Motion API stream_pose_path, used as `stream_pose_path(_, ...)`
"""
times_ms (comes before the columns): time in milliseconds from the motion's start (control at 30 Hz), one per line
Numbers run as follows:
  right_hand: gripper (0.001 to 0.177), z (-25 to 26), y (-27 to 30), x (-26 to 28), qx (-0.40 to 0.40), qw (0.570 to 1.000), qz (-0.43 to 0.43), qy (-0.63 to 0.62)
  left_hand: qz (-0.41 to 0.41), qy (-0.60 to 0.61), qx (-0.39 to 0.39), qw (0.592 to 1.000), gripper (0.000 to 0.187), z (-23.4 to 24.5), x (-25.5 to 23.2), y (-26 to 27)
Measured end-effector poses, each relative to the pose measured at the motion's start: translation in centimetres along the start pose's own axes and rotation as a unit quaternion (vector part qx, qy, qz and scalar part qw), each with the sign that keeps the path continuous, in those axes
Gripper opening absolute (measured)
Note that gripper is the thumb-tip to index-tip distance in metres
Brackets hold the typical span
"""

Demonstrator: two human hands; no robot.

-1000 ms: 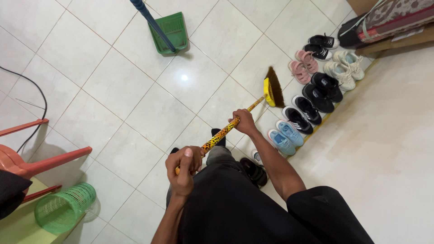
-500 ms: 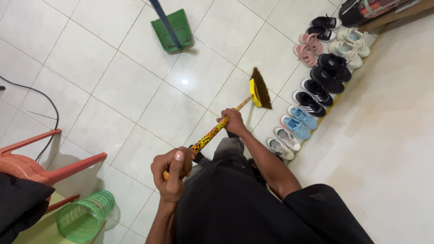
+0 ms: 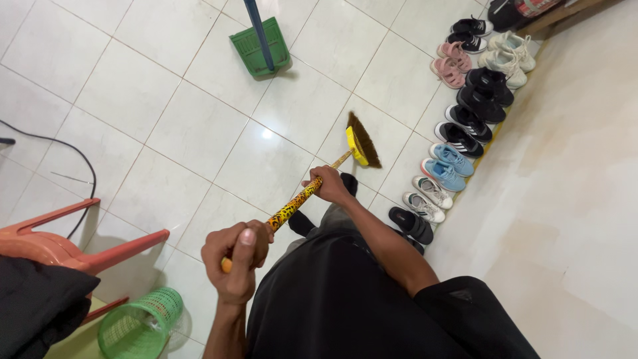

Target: The person sweeps the tiled floor using a broom, gathering dust and small debris toward a green dustpan.

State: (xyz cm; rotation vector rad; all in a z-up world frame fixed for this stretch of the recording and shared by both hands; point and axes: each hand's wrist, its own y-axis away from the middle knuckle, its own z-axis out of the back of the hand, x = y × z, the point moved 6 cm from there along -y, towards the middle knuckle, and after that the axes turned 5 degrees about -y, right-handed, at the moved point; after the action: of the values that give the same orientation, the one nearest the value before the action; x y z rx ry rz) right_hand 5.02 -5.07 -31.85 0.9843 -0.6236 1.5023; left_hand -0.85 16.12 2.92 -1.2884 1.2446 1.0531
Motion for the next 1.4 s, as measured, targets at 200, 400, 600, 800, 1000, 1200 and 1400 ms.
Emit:
stream_pose_path(200,0.047,2.4,0.2,2.1,0.029,0.998,0.017,0.056,-0.037,0.059,0.016,0.997,0.044,2.0,-1.2,0.6)
stream_pose_path(400,0.041,7.6,-0.9,0.0,-0.003,0.997,0.027,0.073,-0.037,0.090,0.047,0.994,0.043,-0.7,0.2,-1.9)
stream_pose_path(600,0.041,13.3,-1.9,-6.0,-0.027,0.995,-0.020,0.097,0.010,0.073,0.083,0.994,0.044,-6.5,3.4,-5.8)
stream_pose_path(800,0.037,15.8,-1.8,-12.6,-0.053,0.996,-0.037,0.060,0.106,-0.029,0.084,0.990,0.044,-14.1,8.0,-9.5)
stream_pose_path(1000,0.033,17.0,-3.0,-13.8,-0.116,0.993,0.006,0.026,0.086,-0.002,0.039,0.996,0.047,-16.4,7.6,-12.4)
stream_pose_path(1200,0.035,18.8,-3.6,-13.7,-0.156,0.988,-0.015,0.009,0.094,-0.015,0.048,0.994,0.046,-19.0,6.5,-14.0)
stream_pose_path(1400,0.033,19.0,-2.5,-12.1,-0.271,0.963,0.000,0.005,0.077,-0.008,0.084,0.993,0.046,-20.0,5.2,-14.1)
